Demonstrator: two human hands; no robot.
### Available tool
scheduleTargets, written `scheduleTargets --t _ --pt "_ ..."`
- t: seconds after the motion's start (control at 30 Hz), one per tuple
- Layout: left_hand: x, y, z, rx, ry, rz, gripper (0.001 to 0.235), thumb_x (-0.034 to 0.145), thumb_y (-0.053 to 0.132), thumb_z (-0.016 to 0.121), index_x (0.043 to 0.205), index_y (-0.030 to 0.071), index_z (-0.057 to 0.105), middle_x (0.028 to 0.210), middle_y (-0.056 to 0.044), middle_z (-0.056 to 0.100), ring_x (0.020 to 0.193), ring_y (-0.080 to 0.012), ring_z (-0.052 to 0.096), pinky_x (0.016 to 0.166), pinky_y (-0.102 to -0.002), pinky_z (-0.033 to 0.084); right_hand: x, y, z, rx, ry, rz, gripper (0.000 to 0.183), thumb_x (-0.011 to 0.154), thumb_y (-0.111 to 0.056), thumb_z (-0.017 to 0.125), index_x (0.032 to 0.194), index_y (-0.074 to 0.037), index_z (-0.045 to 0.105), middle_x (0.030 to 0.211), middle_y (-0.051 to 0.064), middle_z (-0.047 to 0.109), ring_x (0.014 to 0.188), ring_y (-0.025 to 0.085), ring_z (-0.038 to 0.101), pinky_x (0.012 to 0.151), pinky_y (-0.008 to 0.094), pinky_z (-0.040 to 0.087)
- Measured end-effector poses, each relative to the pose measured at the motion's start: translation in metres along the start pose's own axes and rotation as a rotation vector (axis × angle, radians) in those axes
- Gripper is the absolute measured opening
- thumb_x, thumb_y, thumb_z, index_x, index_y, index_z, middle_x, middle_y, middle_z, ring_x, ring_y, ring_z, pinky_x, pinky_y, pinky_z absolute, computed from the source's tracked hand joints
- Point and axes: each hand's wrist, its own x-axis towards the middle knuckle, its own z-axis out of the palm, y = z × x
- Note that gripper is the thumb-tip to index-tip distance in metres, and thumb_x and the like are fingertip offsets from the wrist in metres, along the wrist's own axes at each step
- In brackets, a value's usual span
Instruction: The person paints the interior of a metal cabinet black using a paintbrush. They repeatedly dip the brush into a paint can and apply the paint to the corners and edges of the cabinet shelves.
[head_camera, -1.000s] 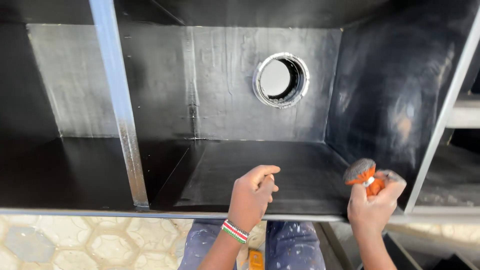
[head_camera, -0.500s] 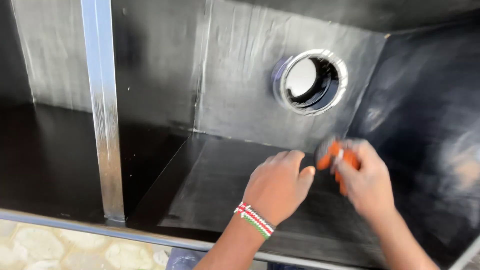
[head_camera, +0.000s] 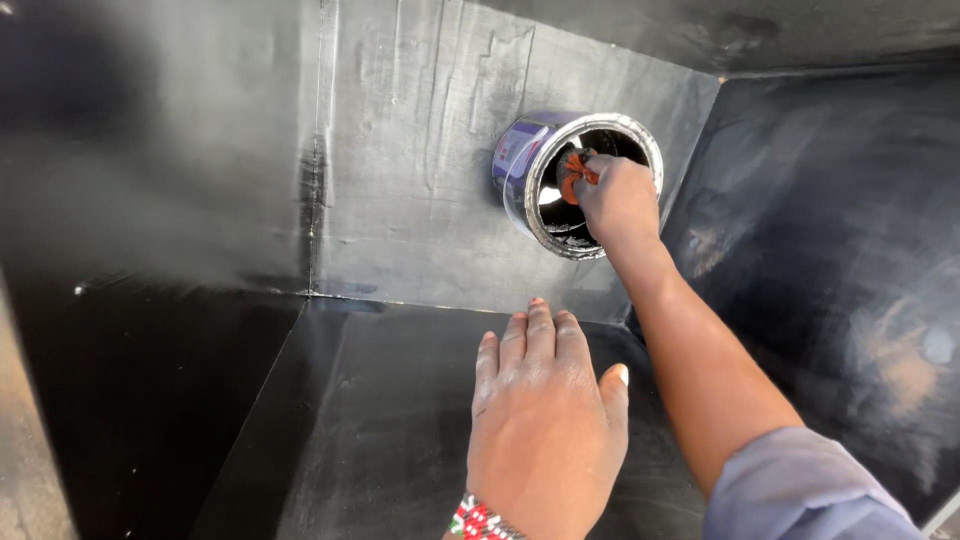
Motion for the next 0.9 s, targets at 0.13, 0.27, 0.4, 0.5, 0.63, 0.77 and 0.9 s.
scheduleTargets --t 0.13,0.27,0.4,0.5,0.63,0.77,0.9 --pt "0.010 0.022 0.008 0.076 0.002 -0.089 0.091 0.092 0.060 0.085 0.155 -0.005 0.072 0.165 -0.031 0.069 0.154 -0.0453 0.062 0.129 -0.068 0.042 0.021 0.006 0.014 -0.089 0.027 -0.021 0.025 0.097 -0.026 0.080 0.117 -0.014 0.090 0.097 0.024 0.084 0.093 0.055 0.075 0.085 0.057 0.058" --pt "0.004 0.041 0.013 0.064 -0.030 -0.080 0.104 0.086 0.069 0.090 0.157 -0.006 0.071 0.165 -0.032 0.068 0.156 -0.0481 0.060 0.127 -0.074 0.041 0.017 0.016 0.024 -0.126 0.059 -0.120 0.018 0.097 -0.025 0.078 0.103 -0.011 0.087 0.091 0.026 0.084 0.087 0.057 0.073 0.082 0.058 0.056" --pt "0.009 0.042 0.026 0.105 -0.034 -0.083 0.106 0.087 0.071 0.088 0.160 -0.004 0.070 0.166 -0.032 0.068 0.155 -0.0473 0.061 0.124 -0.075 0.043 0.018 0.003 0.018 -0.098 0.003 -0.043 0.022 0.101 -0.032 0.079 0.107 -0.012 0.085 0.090 0.024 0.081 0.085 0.054 0.072 0.081 0.056 0.055" --pt "0.005 0.044 0.040 0.083 -0.092 -0.084 0.108 0.088 0.072 0.087 0.161 -0.005 0.068 0.169 -0.032 0.065 0.157 -0.0495 0.057 0.127 -0.079 0.039 0.013 0.002 0.004 0.167 -0.027 0.044 0.014 0.089 -0.025 0.069 0.078 -0.017 0.073 0.072 0.000 0.056 0.077 0.020 0.051 0.069 0.046 0.046" --pt "0.004 0.046 0.033 0.078 -0.081 -0.080 0.105 0.087 0.069 0.089 0.158 -0.006 0.070 0.167 -0.034 0.066 0.155 -0.0499 0.059 0.124 -0.077 0.043 0.011 0.000 -0.016 0.608 -0.143 0.248 0.014 0.079 -0.017 0.056 0.068 -0.012 0.062 0.052 0.010 0.055 0.045 0.018 0.034 0.044 0.036 0.025" --pt "0.002 0.050 0.033 0.062 -0.096 -0.053 0.104 0.090 0.068 0.087 0.159 -0.007 0.069 0.167 -0.035 0.066 0.155 -0.0496 0.059 0.125 -0.077 0.042 0.009 0.017 -0.014 0.829 -0.248 0.533 0.008 0.079 -0.008 0.056 0.084 -0.015 0.056 0.061 0.011 0.052 0.045 0.025 0.045 0.039 0.034 0.026" --pt "0.002 0.049 0.032 0.050 -0.121 -0.034 0.107 0.090 0.068 0.088 0.160 -0.009 0.067 0.167 -0.036 0.066 0.154 -0.0517 0.059 0.122 -0.079 0.043 0.014 0.034 0.008 0.943 -0.439 0.333 0.025 0.089 -0.003 0.058 0.108 -0.013 0.071 0.071 0.014 0.069 0.046 0.026 0.062 0.033 0.031 0.036"
